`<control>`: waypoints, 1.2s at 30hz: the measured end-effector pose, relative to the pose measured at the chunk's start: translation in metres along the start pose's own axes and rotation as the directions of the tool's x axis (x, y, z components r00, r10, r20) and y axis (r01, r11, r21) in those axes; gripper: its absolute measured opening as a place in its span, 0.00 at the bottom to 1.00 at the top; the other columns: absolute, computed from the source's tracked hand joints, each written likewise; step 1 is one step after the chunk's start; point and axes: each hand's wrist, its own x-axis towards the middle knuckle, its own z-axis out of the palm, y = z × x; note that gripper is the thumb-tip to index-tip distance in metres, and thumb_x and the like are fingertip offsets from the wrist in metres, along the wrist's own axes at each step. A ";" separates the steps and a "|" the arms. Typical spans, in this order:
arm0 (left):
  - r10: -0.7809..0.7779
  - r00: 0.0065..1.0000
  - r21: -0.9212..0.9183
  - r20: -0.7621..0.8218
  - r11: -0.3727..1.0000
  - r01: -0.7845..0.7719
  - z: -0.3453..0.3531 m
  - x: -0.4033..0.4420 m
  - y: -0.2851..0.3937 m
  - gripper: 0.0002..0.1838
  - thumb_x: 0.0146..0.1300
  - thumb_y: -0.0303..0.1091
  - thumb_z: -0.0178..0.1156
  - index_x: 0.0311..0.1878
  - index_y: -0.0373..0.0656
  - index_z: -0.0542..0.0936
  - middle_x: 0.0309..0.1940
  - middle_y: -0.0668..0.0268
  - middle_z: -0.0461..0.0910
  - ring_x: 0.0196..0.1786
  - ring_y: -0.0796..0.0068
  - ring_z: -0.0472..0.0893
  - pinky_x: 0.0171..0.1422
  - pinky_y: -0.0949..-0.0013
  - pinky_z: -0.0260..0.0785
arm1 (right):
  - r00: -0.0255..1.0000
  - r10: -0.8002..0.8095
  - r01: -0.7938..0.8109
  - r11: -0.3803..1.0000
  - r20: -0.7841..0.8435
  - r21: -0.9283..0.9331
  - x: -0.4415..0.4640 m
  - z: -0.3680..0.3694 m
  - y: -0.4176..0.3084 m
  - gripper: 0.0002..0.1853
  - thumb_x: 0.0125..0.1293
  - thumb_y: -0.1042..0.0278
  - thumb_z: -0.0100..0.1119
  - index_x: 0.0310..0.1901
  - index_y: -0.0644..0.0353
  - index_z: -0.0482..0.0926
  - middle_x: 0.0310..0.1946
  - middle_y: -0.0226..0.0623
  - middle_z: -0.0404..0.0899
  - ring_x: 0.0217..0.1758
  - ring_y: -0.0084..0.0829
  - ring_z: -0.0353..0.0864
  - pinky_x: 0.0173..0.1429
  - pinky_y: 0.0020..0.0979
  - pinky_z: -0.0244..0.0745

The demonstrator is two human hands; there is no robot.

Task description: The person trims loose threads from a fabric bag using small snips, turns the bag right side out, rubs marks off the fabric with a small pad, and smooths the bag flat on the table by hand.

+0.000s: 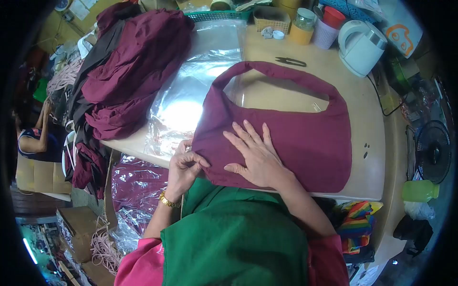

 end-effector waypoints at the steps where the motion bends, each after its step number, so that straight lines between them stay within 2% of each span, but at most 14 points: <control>1: 0.010 0.999 0.013 0.032 1.000 -0.010 -0.001 -0.001 -0.002 0.15 0.56 0.14 0.65 0.46 0.40 0.86 0.58 0.63 0.76 0.66 0.75 0.70 0.59 0.74 0.71 | 1.000 -0.014 0.014 1.000 -0.008 0.024 -0.001 -0.001 0.000 0.45 0.68 0.29 0.50 0.78 0.51 0.57 0.79 0.51 0.49 0.84 0.52 0.42 0.79 0.68 0.30; 4: -0.063 0.998 -0.307 -0.017 0.950 0.055 0.006 0.007 0.012 0.33 0.57 0.12 0.63 0.68 0.39 0.73 0.65 0.63 0.74 0.60 0.74 0.77 0.63 0.72 0.70 | 1.000 -0.023 0.024 0.998 -0.014 0.057 -0.003 -0.011 -0.006 0.49 0.64 0.28 0.55 0.78 0.53 0.55 0.79 0.50 0.49 0.84 0.52 0.41 0.79 0.68 0.30; 6: -0.050 0.998 -0.282 -0.033 0.958 0.039 0.007 0.013 0.022 0.35 0.55 0.10 0.61 0.69 0.39 0.71 0.64 0.63 0.75 0.62 0.75 0.75 0.66 0.72 0.69 | 1.000 -0.027 0.027 0.997 -0.008 0.070 -0.002 -0.019 -0.021 0.51 0.62 0.28 0.58 0.78 0.55 0.55 0.79 0.49 0.49 0.84 0.52 0.41 0.79 0.68 0.30; 9: -0.073 0.997 -0.196 -0.034 0.978 0.065 0.007 0.014 0.032 0.38 0.53 0.07 0.59 0.70 0.38 0.70 0.62 0.62 0.76 0.64 0.75 0.74 0.68 0.71 0.68 | 0.962 -0.148 0.171 0.982 -0.228 0.083 -0.001 -0.012 -0.041 0.37 0.61 0.46 0.69 0.65 0.61 0.71 0.71 0.49 0.66 0.78 0.48 0.60 0.78 0.63 0.46; 12: -0.109 0.994 -0.169 0.009 0.980 0.109 0.005 0.015 0.027 0.38 0.51 0.07 0.61 0.68 0.38 0.71 0.61 0.61 0.76 0.63 0.75 0.74 0.68 0.70 0.68 | 0.862 -0.100 0.236 0.947 -0.497 0.219 0.010 0.001 -0.039 0.08 0.51 0.78 0.69 0.32 0.61 0.80 0.39 0.36 0.86 0.49 0.36 0.87 0.63 0.46 0.74; 17: -0.109 0.994 -0.258 0.024 0.960 0.112 0.002 0.016 0.023 0.33 0.49 0.08 0.61 0.62 0.38 0.75 0.58 0.58 0.76 0.62 0.71 0.75 0.66 0.66 0.70 | 0.878 -0.245 0.383 0.874 -0.410 0.298 0.001 0.011 -0.037 0.07 0.57 0.74 0.67 0.37 0.62 0.80 0.49 0.40 0.84 0.56 0.37 0.84 0.70 0.55 0.66; 19: 0.078 0.996 0.252 0.047 0.964 -0.087 -0.004 0.016 0.016 0.29 0.48 0.10 0.58 0.56 0.39 0.79 0.55 0.55 0.75 0.58 0.62 0.77 0.62 0.61 0.72 | 0.938 -0.311 0.323 0.944 -0.153 0.063 -0.003 0.006 -0.040 0.16 0.63 0.63 0.66 0.50 0.61 0.80 0.65 0.46 0.73 0.73 0.41 0.69 0.76 0.67 0.50; 23: 0.109 0.982 0.377 0.156 0.912 -0.161 -0.020 0.019 0.047 0.26 0.47 0.11 0.56 0.52 0.41 0.80 0.54 0.51 0.73 0.57 0.51 0.77 0.60 0.55 0.72 | 0.946 -0.313 0.302 0.945 0.083 0.121 -0.009 0.007 -0.041 0.30 0.66 0.50 0.63 0.65 0.58 0.73 0.77 0.45 0.56 0.82 0.46 0.49 0.77 0.74 0.34; 25: 0.213 0.969 0.644 -0.125 0.761 -0.084 -0.019 0.021 0.067 0.24 0.53 0.13 0.57 0.54 0.42 0.79 0.58 0.47 0.72 0.58 0.46 0.77 0.61 0.53 0.72 | 0.936 -0.307 0.292 0.950 0.175 0.107 -0.004 0.003 -0.044 0.39 0.65 0.44 0.63 0.73 0.52 0.64 0.80 0.43 0.49 0.84 0.51 0.42 0.77 0.75 0.33; 29: 0.247 0.969 0.459 0.031 0.857 -0.233 0.029 0.029 0.074 0.28 0.72 0.36 0.54 0.73 0.42 0.66 0.76 0.46 0.57 0.76 0.40 0.60 0.78 0.41 0.52 | 0.949 -0.303 0.287 0.945 0.089 0.155 0.000 0.000 -0.038 0.33 0.65 0.47 0.64 0.69 0.51 0.71 0.76 0.43 0.59 0.81 0.47 0.52 0.79 0.70 0.37; 30: 0.180 0.983 0.409 0.038 0.895 -0.180 0.038 0.028 0.052 0.36 0.72 0.48 0.55 0.77 0.43 0.60 0.79 0.47 0.51 0.81 0.45 0.51 0.81 0.36 0.38 | 0.929 -0.339 0.269 0.896 0.152 0.354 -0.003 -0.014 -0.032 0.30 0.65 0.49 0.65 0.66 0.52 0.74 0.72 0.43 0.65 0.79 0.45 0.57 0.80 0.65 0.39; 31: 0.191 0.981 0.409 0.039 0.892 -0.190 0.039 0.027 0.047 0.36 0.72 0.48 0.55 0.77 0.43 0.60 0.79 0.47 0.51 0.81 0.45 0.51 0.81 0.36 0.38 | 0.900 -0.383 0.223 0.813 0.207 0.538 -0.007 -0.031 -0.026 0.27 0.66 0.51 0.65 0.63 0.54 0.77 0.69 0.43 0.70 0.77 0.43 0.62 0.81 0.61 0.41; 33: 0.077 0.991 0.819 0.112 0.558 -0.136 0.035 0.024 0.040 0.41 0.69 0.54 0.57 0.79 0.45 0.58 0.80 0.50 0.50 0.82 0.47 0.49 0.82 0.37 0.35 | 0.985 -0.082 0.015 0.915 0.149 0.403 -0.024 -0.067 -0.014 0.23 0.65 0.53 0.66 0.58 0.55 0.80 0.65 0.42 0.74 0.75 0.43 0.65 0.81 0.56 0.44; 36: 0.027 0.985 0.822 0.173 0.546 -0.159 0.005 0.025 0.031 0.42 0.67 0.56 0.60 0.78 0.47 0.59 0.81 0.55 0.51 0.82 0.50 0.50 0.82 0.37 0.37 | 0.948 0.226 -0.265 0.949 -0.223 -0.168 -0.056 -0.061 0.034 0.34 0.65 0.49 0.65 0.69 0.57 0.70 0.72 0.50 0.65 0.78 0.52 0.57 0.80 0.59 0.43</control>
